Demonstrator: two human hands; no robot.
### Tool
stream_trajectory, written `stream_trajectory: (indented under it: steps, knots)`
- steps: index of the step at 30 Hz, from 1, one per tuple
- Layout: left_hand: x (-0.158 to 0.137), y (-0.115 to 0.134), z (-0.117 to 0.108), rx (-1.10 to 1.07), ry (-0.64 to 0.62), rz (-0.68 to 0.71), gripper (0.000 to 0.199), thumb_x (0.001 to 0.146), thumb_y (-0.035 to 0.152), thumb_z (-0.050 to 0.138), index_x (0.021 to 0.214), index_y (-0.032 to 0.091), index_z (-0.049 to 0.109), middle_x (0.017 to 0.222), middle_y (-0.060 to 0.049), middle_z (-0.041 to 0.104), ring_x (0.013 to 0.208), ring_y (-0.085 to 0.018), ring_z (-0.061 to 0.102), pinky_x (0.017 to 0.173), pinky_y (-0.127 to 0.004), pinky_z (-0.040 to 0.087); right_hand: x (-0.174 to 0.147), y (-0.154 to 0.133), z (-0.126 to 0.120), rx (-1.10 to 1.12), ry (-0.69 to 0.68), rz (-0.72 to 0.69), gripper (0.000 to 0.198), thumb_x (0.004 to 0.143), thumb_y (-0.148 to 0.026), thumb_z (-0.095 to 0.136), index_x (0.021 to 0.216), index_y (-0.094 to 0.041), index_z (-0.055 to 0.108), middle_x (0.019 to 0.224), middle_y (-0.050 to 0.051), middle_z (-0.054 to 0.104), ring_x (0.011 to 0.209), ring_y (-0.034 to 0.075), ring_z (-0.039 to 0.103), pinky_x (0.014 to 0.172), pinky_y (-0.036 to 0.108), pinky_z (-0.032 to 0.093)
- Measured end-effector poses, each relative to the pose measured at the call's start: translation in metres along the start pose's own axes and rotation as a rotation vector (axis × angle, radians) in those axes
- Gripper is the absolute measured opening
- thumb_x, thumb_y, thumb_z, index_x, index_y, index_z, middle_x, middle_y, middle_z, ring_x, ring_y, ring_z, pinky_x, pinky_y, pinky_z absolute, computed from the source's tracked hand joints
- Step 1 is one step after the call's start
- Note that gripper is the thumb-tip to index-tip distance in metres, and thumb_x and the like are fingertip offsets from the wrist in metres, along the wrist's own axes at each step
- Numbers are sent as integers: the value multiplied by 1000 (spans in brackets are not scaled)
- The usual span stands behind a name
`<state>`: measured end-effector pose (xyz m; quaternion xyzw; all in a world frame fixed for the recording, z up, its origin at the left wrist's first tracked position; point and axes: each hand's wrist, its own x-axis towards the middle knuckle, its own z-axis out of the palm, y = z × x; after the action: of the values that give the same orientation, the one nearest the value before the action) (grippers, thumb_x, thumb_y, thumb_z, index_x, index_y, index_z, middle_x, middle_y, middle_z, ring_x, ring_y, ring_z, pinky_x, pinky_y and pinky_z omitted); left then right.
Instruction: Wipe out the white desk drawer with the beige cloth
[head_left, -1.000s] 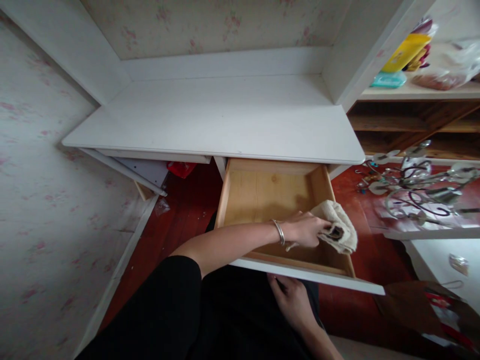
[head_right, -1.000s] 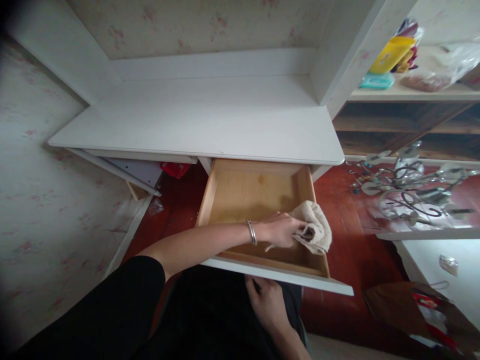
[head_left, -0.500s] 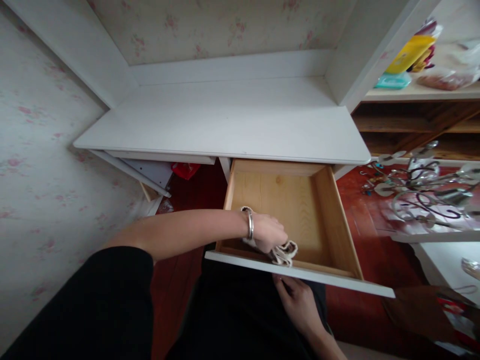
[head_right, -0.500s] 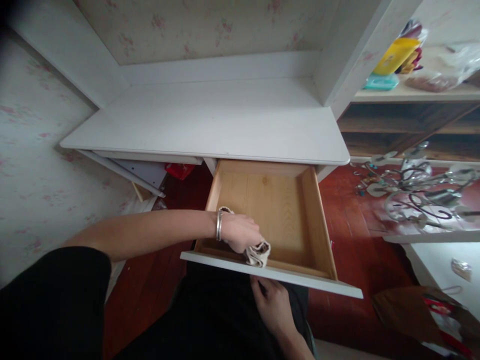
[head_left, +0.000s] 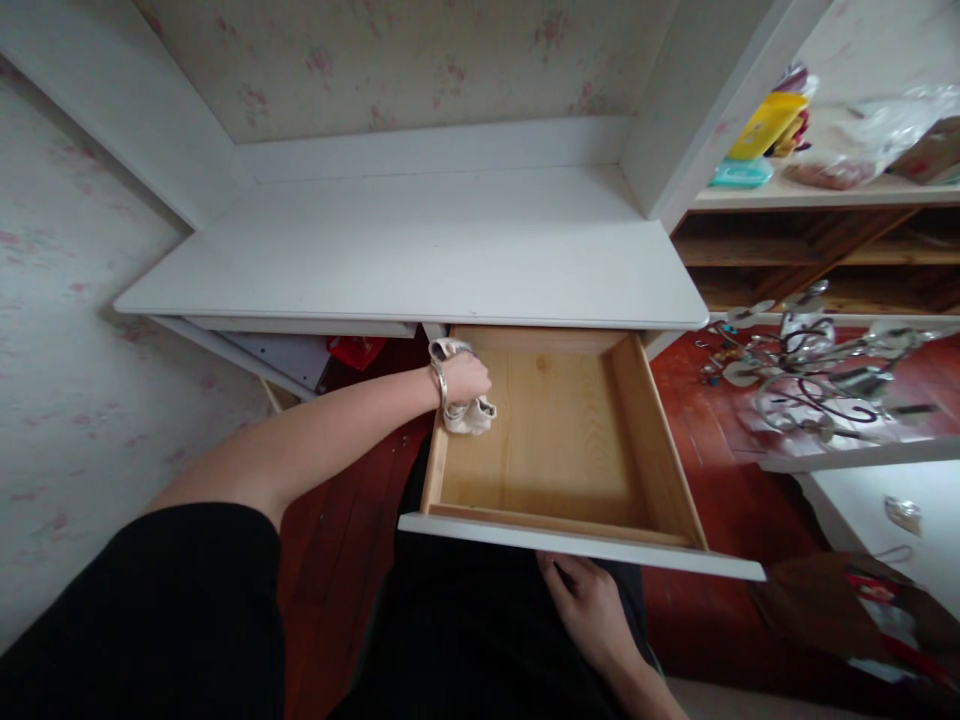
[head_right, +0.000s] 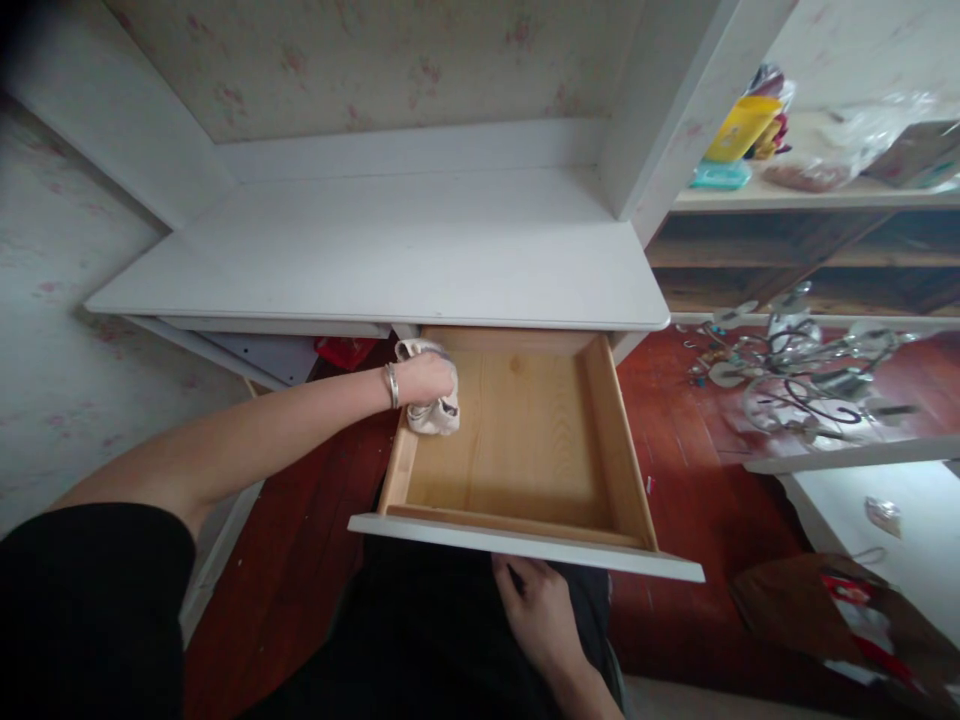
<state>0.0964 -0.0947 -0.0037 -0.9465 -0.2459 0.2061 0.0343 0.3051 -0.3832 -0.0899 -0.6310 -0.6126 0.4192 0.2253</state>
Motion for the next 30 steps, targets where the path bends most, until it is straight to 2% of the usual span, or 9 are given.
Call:
stream_trajectory:
  steps: [3, 6, 10, 15, 18, 21, 26, 28, 30]
  knots:
    - [13, -28, 0, 9, 22, -113, 10, 72, 11, 64, 77, 11, 72, 80, -17, 70, 82, -24, 67, 71, -30, 44, 0, -1, 0, 5, -4, 0, 40, 97, -45, 41, 86, -23, 72, 92, 6, 74, 90, 24, 67, 80, 30, 48]
    - [15, -35, 3, 11, -2, -117, 11, 71, 12, 65, 79, 11, 73, 84, -17, 70, 83, -25, 66, 75, -32, 44, 0, -1, 2, 9, -1, 8, 41, 97, -46, 41, 86, -23, 73, 91, 6, 73, 88, 23, 67, 80, 30, 47]
    - [2, -17, 6, -33, 35, -111, 18, 79, 7, 55, 83, 13, 72, 88, -15, 70, 87, -25, 66, 78, -35, 45, 0, 2, 5, 29, 18, 21, 41, 96, -46, 42, 85, -23, 73, 92, 7, 74, 89, 24, 67, 81, 30, 46]
    - [-28, 18, -6, -199, 163, -247, 26, 83, 10, 48, 101, 15, 67, 95, -12, 70, 87, -22, 66, 76, -33, 48, 3, 4, 4, 36, -5, 40, 45, 95, -50, 41, 78, -22, 72, 87, 8, 74, 87, 26, 68, 79, 31, 47]
    - [-39, 33, -17, -512, 323, -397, 32, 80, 16, 54, 110, 21, 65, 106, -8, 69, 95, -23, 66, 80, -33, 49, 4, 2, 2, 44, -24, 50, 46, 95, -52, 41, 79, -23, 73, 90, 8, 75, 91, 27, 68, 82, 31, 46]
    - [-40, 40, -23, -1008, 458, -593, 31, 75, 20, 62, 106, 24, 68, 106, -5, 70, 99, -23, 65, 83, -31, 51, 5, 0, 0, 56, -33, 62, 46, 94, -53, 41, 79, -23, 72, 88, 8, 75, 88, 27, 68, 79, 30, 47]
    - [-31, 54, -13, -1936, 551, -1000, 17, 69, 22, 66, 83, 14, 70, 82, -10, 72, 72, -22, 69, 65, -31, 55, 4, 2, 0, 74, -40, 66, 46, 95, -52, 41, 77, -22, 71, 86, 6, 74, 86, 26, 68, 78, 30, 46]
    - [-25, 62, -5, -2097, 683, -1108, 19, 66, 21, 68, 83, 13, 68, 81, -9, 72, 69, -21, 69, 65, -31, 56, 3, 2, 1, 83, -37, 69, 46, 95, -52, 41, 78, -22, 71, 88, 7, 75, 87, 26, 67, 79, 30, 46]
    - [-17, 65, 4, -2101, 819, -1194, 24, 65, 18, 67, 89, 13, 68, 85, -9, 73, 71, -20, 70, 68, -31, 57, 3, 2, 2, 86, -33, 74, 46, 95, -52, 41, 77, -22, 71, 86, 7, 74, 85, 26, 67, 78, 30, 45]
